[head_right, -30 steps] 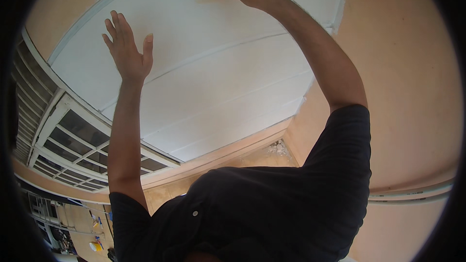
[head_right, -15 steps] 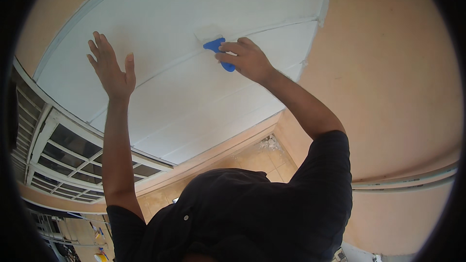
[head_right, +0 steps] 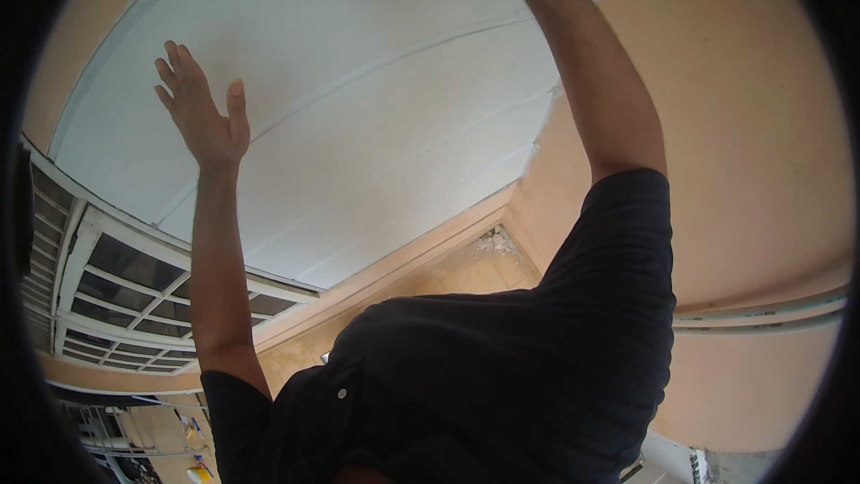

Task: Painting the exterior wall paneling with white paint.

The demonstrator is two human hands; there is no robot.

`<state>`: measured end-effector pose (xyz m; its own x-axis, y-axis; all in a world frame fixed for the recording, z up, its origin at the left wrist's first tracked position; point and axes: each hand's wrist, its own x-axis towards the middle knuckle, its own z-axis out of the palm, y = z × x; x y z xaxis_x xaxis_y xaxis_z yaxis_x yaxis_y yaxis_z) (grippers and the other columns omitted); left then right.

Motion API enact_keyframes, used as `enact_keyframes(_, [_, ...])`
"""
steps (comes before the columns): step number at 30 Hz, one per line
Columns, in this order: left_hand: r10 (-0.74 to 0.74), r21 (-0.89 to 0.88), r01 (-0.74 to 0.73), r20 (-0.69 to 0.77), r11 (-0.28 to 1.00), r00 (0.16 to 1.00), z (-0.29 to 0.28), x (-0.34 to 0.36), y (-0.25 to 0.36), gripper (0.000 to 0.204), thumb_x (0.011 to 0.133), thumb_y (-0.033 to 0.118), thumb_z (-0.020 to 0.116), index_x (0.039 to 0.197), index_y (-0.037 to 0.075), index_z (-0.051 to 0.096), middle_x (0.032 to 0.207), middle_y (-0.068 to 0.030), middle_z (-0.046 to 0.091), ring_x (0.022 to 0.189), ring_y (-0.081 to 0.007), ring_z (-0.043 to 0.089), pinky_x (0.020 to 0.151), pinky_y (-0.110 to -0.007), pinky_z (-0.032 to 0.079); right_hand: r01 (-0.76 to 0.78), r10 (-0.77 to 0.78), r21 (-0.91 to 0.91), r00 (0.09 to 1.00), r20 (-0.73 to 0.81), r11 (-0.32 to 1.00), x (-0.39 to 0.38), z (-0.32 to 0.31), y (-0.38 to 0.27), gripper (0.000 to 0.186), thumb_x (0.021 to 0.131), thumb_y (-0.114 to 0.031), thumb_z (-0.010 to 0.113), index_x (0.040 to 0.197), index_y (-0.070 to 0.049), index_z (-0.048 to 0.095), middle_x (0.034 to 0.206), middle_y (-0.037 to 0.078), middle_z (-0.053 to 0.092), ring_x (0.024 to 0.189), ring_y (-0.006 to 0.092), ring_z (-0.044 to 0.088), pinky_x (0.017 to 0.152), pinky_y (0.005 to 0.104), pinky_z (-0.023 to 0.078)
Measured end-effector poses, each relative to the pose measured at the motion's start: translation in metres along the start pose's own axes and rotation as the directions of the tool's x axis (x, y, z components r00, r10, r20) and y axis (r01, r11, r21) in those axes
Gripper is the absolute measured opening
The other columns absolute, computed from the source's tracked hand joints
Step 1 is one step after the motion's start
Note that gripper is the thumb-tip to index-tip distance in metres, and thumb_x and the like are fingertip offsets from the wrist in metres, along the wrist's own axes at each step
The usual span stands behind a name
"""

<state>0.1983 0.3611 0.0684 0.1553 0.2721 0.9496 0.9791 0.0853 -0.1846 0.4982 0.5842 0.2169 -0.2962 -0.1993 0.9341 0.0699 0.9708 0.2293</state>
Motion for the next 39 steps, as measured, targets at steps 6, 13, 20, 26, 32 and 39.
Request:
enact_keyframes(6, [-0.023, 0.024, 0.023, 0.014, 0.999, 1.0, -0.012, -0.018, -0.018, 0.079, 0.106, 0.049, 0.045, 0.164, 0.001, 0.018, 0.17, -0.0238, 0.019, 0.157, -0.0498, 0.01, 0.121, -0.069, 0.009, -0.08, 0.147, -0.193, 0.92, 0.364, 0.978, -0.187, 0.06, -0.057, 0.034, 0.083, -0.014, 0.082, 0.115, -0.023, 0.076, 0.128, -0.004, 0.07, 0.103, 0.0167, 0.069, 0.093, 0.0331, 0.053])
enact_keyframes(13, [-0.034, 0.022, 0.033, 0.019, 0.999, 0.999, -0.006, -0.019, -0.018, 0.078, 0.106, 0.048, 0.044, 0.164, 0.001, 0.018, 0.17, -0.0235, 0.021, 0.157, -0.0502, 0.011, 0.121, -0.069, 0.009, -0.391, 0.312, 0.051, 0.802, 0.509, 0.919, -0.166, 0.047, -0.052, 0.018, 0.092, -0.011, 0.074, 0.11, -0.007, 0.073, 0.101, 0.005, 0.073, 0.089, 0.0253, 0.069, 0.077, 0.0363, 0.055])
enact_keyframes(20, [-0.035, -0.016, 0.035, 0.017, 0.999, 0.999, 0.003, -0.012, -0.008, 0.08, 0.106, 0.049, 0.043, 0.164, 0.001, 0.017, 0.169, -0.0244, 0.021, 0.156, -0.051, 0.01, 0.12, -0.07, 0.009, -0.172, 0.152, 0.059, 0.956, 0.25, 0.983, -0.052, 0.032, -0.004, 0.019, 0.093, -0.01, 0.075, 0.111, -0.007, 0.073, 0.105, 0.008, 0.073, 0.092, 0.0218, 0.071, 0.081, 0.0345, 0.056])
enact_keyframes(26, [-0.061, 0.001, 0.061, 0.001, 0.998, 0.998, 0.0, -0.015, -0.01, 0.079, 0.106, 0.049, 0.042, 0.163, 0.0, 0.018, 0.169, -0.0259, 0.021, 0.156, -0.0519, 0.01, 0.12, -0.07, 0.009, 0.087, -0.087, -0.01, 0.977, -0.195, 0.996, -0.02, 0.035, -0.013, 0.02, 0.09, -0.001, 0.076, 0.11, -0.004, 0.073, 0.108, 0.013, 0.073, 0.095, 0.0243, 0.072, 0.084, 0.0341, 0.06])
enact_keyframes(32, [-0.06, -0.018, 0.058, -0.088, 0.998, 0.994, -0.007, -0.015, -0.022, 0.078, 0.106, 0.047, 0.046, 0.161, -0.003, 0.023, 0.167, -0.0277, 0.025, 0.154, -0.0552, 0.014, 0.119, -0.071, 0.009, 0.291, -0.301, -0.277, 0.953, 0.004, 0.916, -0.126, 0.143, -0.106, 0.028, 0.081, -0.013, 0.076, 0.106, -0.025, 0.075, 0.11, 0.001, 0.071, 0.11, 0.0192, 0.072, 0.072, 0.0304, 0.052])
enact_keyframes(39, [-0.024, 0.001, 0.024, -0.096, 1.0, 0.995, -0.02, -0.016, -0.03, 0.077, 0.106, 0.046, 0.047, 0.161, -0.003, 0.026, 0.166, -0.0275, 0.028, 0.154, -0.0544, 0.015, 0.119, -0.072, 0.009, 0.082, -0.095, 0.053, 0.929, 0.357, 0.995, -0.2, 0.134, -0.161, 0.018, 0.088, -0.017, 0.079, 0.105, -0.02, 0.075, 0.104, 0.0, 0.072, 0.103, 0.0166, 0.073, 0.079, 0.0308, 0.052])
